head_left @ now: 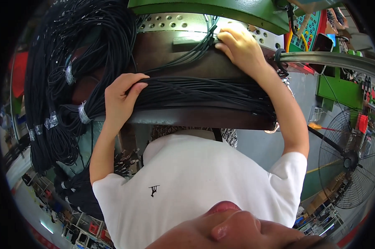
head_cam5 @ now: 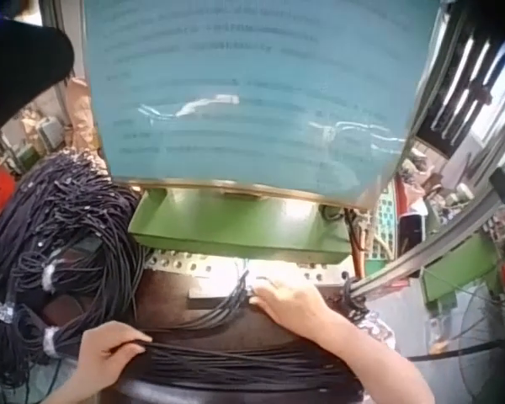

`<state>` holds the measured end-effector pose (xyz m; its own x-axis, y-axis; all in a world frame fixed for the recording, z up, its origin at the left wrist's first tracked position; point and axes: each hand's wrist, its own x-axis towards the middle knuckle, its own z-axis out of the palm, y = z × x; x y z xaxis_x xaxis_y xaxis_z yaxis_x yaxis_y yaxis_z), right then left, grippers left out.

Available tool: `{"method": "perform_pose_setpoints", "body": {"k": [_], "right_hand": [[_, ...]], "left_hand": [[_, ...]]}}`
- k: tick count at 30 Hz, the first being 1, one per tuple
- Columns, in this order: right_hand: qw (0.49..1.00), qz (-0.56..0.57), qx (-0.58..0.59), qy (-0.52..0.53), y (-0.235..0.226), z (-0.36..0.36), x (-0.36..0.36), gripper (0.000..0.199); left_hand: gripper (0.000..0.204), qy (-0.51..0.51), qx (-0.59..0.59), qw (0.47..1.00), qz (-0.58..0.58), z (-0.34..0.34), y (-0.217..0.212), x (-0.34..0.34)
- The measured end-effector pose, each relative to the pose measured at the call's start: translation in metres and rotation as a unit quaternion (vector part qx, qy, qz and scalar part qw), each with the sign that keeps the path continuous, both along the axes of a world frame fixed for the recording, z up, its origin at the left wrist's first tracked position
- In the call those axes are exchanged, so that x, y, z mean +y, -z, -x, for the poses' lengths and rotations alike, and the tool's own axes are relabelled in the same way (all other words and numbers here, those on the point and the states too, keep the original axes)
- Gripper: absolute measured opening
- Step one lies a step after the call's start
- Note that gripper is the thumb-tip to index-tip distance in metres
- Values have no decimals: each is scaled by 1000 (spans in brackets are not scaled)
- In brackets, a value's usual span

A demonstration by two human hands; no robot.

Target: The worker is aligning several black cables and inserting them into a metal testing or assembly fixture on a workbench.

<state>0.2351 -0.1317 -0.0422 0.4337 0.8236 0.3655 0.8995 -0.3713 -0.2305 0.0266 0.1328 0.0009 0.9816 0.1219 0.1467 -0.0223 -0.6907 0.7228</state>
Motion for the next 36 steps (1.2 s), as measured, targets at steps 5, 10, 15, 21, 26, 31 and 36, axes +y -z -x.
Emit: {"method": "perform_pose_setpoints", "body": {"k": [5,10,15,21,26,31,36], "right_hand": [[999,14,-43,-18,4,-33,23,21],[999,33,6,-30,-4,-8,6,21],[999,15,-44,28,-34,-2,-27,29],[974,148,167,28,-114,82,-97,63],[981,155,-41,113,-100,89,-125,48],[960,181,-127,170,-132,99,-115,35],[918,-109,332,187,-107,138,-149,26]], "left_hand": [[17,17,86,996,11,-1,-21,-10],[41,323,199,922,-84,-50,-28,-89],[39,403,488,757,163,-129,-21,-148],[37,397,479,690,370,-130,-20,-124],[35,408,518,682,317,-128,-38,-157],[28,335,424,749,383,-120,-23,-199],[22,273,349,714,542,-71,-18,-197]]}}
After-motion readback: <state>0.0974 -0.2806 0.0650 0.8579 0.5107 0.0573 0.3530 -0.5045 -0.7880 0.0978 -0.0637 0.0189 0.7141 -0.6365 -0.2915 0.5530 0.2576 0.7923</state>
